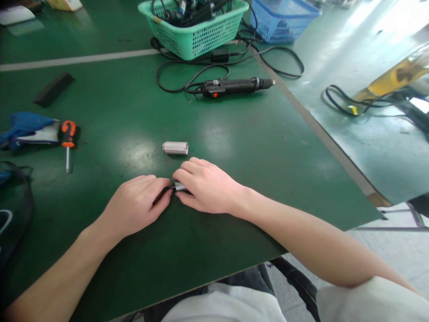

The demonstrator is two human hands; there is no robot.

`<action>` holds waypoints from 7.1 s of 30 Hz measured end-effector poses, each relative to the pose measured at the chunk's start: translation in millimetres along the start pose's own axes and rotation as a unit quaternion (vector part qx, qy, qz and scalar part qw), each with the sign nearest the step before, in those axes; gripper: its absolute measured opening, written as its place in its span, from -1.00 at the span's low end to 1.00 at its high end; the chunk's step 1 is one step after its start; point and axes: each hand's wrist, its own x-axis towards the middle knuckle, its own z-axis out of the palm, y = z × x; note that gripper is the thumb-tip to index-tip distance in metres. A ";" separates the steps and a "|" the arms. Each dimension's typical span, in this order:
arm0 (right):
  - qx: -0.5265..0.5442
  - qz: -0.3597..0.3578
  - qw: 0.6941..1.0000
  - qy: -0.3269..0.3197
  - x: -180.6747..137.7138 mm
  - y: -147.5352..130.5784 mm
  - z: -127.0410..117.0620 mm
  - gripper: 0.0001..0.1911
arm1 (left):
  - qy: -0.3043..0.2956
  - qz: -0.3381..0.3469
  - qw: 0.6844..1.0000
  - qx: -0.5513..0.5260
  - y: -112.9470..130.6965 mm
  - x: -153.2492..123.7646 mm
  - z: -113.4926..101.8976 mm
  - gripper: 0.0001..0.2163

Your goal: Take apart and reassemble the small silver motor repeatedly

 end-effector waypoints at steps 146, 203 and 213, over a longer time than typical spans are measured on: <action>-0.003 0.014 1.000 -0.004 -2.4 3.6 -1.0 -0.87 | -0.027 -0.011 0.999 0.015 -2.0 -2.6 1.0 -0.80; -0.141 0.001 0.987 -0.081 -8.7 7.6 -34.3 -0.79 | -0.023 -0.041 0.999 0.026 -0.7 -2.1 1.8 -0.69; -0.240 0.245 0.939 -0.037 -48.5 116.1 -83.5 -0.73 | -0.021 -0.039 0.999 0.021 1.5 -0.7 -1.0 -0.71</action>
